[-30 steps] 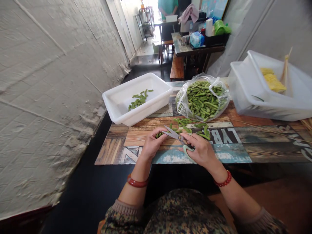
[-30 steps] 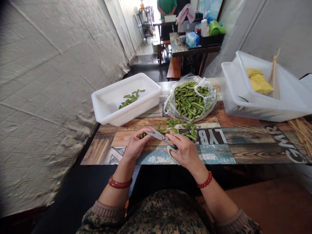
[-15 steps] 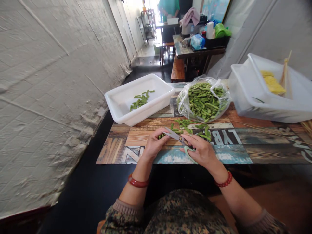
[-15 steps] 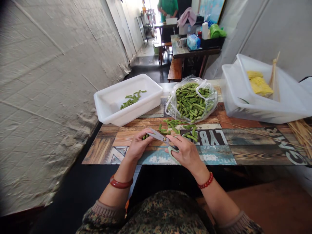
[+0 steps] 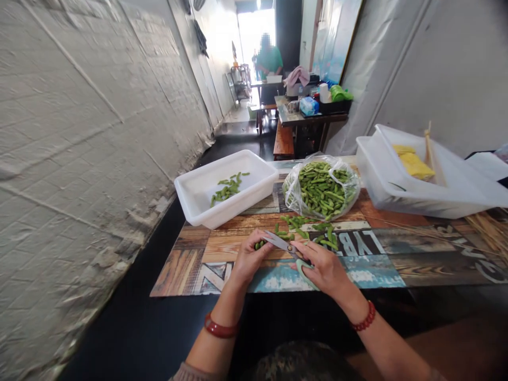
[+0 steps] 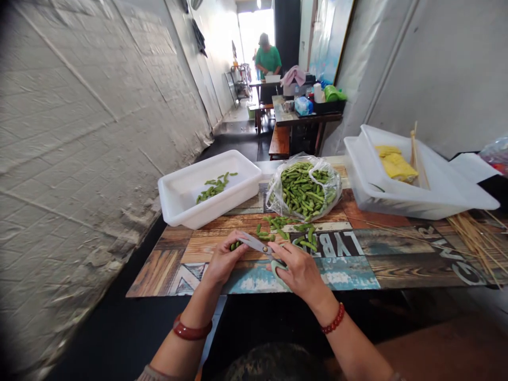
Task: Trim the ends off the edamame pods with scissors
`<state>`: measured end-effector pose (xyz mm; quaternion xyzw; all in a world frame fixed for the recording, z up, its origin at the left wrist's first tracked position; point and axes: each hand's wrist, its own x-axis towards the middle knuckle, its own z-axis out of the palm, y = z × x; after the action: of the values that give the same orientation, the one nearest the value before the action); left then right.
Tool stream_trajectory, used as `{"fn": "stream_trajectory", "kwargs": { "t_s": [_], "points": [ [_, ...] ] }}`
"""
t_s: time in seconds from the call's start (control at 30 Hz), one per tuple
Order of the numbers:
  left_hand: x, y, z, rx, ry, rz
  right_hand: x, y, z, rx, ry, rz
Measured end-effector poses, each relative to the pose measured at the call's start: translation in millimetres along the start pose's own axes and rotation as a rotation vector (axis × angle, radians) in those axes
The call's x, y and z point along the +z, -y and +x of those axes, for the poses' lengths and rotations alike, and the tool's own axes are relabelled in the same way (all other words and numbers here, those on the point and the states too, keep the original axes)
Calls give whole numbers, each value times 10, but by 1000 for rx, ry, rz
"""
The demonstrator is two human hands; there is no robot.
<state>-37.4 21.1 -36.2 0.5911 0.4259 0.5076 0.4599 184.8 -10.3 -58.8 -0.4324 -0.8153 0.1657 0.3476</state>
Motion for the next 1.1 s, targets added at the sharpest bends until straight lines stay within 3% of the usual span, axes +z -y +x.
{"fn": "stream_trajectory", "kwargs": {
  "t_s": [0.2, 0.4, 0.6, 1.1],
  "points": [
    [15, 19, -22, -75, -34, -36, 20, -36, -46, -11, -66, -36],
    [23, -3, -36, -302, -89, -274, 30, -48, -50, 23, -137, -41],
    [-5, -45, -23, -350, -122, -418, 15, -4, -14, 49, -99, -63],
    [37, -68, -38, -358, -72, -371, -5, 22, 4, 26, -14, -50]
  ]
}}
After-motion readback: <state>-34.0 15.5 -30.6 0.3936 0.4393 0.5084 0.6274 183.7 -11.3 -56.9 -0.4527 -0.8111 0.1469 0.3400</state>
